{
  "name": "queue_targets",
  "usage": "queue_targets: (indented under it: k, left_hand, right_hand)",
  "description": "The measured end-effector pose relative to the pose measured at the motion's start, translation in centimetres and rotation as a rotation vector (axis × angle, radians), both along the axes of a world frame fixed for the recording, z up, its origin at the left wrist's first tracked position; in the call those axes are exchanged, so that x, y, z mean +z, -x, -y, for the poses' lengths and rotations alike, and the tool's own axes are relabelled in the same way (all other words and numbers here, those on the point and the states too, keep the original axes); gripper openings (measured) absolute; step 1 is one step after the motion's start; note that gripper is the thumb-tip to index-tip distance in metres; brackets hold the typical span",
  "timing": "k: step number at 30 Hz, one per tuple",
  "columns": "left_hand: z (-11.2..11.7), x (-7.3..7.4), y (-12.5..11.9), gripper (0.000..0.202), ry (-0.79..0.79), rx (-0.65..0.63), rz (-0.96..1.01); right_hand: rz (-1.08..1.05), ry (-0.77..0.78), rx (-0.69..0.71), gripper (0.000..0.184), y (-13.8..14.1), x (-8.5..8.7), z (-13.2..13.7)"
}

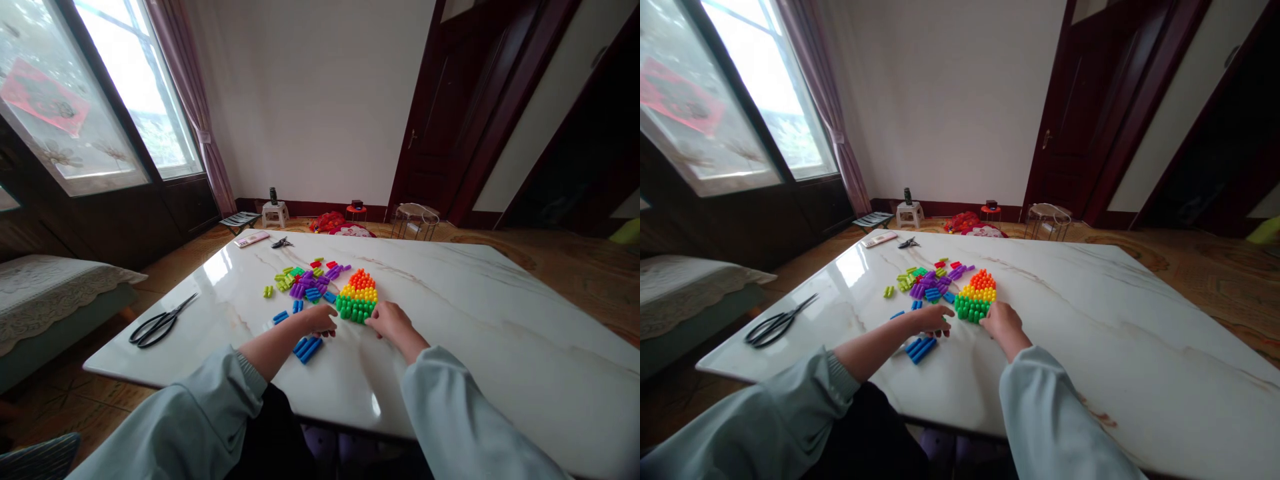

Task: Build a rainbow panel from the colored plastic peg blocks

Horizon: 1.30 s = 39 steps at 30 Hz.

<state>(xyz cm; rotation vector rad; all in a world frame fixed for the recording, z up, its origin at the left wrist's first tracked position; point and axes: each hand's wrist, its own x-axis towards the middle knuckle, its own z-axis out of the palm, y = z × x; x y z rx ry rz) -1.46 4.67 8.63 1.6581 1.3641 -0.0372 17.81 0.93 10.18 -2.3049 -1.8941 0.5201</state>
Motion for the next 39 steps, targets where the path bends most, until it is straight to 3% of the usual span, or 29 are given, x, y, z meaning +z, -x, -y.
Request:
queue_targets:
  k: [4, 11, 16, 22, 31, 39]
  left_hand:
    - [0.1, 0.2, -0.3, 0.061, 0.008, -0.002, 0.007]
    - [0.1, 0.0, 0.0, 0.068, 0.027, 0.012, 0.034]
    - [-0.1, -0.4, 0.2, 0.071, 0.041, 0.026, 0.038]
    - [-0.2, -0.4, 0.3, 0.054, 0.059, 0.003, 0.037]
    - [0.1, 0.0, -0.1, 0.060, 0.093, -0.018, 0.013]
    - [-0.3, -0.5, 0.4, 0.063, 0.128, -0.006, -0.008]
  right_hand:
    - [-0.015, 0.083, -0.012, 0.023, 1.2, -0.2, -0.1]
    - [-0.009, 0.083, -0.033, 0.020, 1.9, -1.3, -0.7]
    - [-0.023, 0.058, 0.036, 0.019, 2.3, -2.0, -0.7]
    - [-0.042, 0.095, -0.044, 0.019, 1.4, -1.8, -0.8]
    - [-0.143, 0.084, 0.034, 0.013, 1.3, -3.6, -1.2]
    - [-0.133, 0.093, 0.094, 0.015, 2.4, -3.4, -1.2]
